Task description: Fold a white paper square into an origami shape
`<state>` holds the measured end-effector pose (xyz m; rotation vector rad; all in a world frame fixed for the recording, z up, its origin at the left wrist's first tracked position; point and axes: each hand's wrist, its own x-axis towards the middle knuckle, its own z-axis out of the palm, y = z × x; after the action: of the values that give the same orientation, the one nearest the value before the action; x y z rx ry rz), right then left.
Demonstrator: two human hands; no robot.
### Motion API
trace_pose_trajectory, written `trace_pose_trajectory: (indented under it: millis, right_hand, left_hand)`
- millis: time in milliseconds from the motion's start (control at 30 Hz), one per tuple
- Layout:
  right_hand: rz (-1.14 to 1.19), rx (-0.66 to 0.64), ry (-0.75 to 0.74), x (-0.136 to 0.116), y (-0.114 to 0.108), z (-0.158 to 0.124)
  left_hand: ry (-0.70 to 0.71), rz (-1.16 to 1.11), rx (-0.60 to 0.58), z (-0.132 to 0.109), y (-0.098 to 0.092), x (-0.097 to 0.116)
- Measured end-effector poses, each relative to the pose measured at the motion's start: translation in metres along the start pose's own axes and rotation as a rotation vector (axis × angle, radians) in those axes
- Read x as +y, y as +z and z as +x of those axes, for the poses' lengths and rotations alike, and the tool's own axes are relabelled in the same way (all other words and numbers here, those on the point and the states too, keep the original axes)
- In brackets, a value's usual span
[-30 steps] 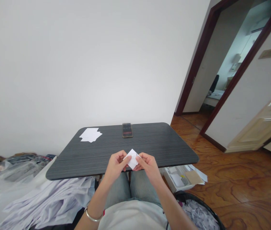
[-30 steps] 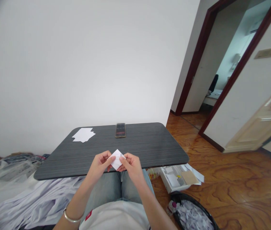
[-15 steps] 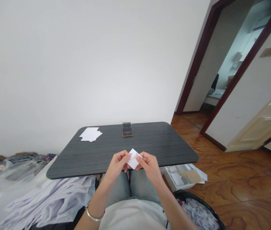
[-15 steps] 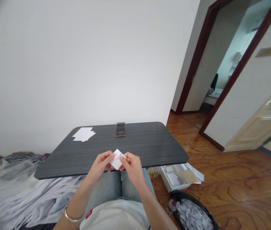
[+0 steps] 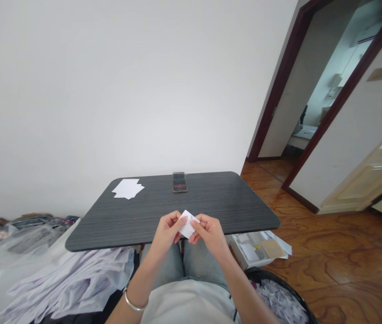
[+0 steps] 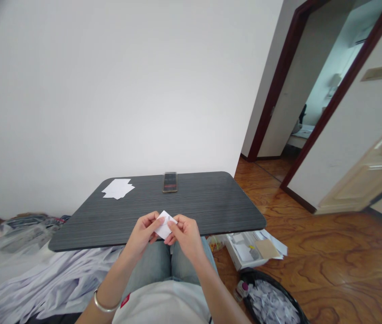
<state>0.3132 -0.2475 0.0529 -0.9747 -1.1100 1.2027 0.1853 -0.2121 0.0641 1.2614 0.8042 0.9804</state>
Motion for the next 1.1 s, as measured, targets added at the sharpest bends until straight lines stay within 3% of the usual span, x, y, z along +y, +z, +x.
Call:
trace_pose_trajectory:
  millis: [400, 700, 1100]
  right_hand:
    - [0.012, -0.068, 0.016, -0.001, -0.003, 0.002]
    - [-0.074, -0.03, 0.014, -0.003, -0.002, 0.001]
    - [0.008, 0.007, 0.027, -0.002, -0.001, 0.003]
  left_hand:
    - [0.074, 0.067, 0.036, 0.0, 0.0, 0.003]
    - [-0.063, -0.06, 0.015, 0.0, 0.005, 0.001]
    - [0.165, 0.078, 0.128, 0.002, 0.008, -0.01]
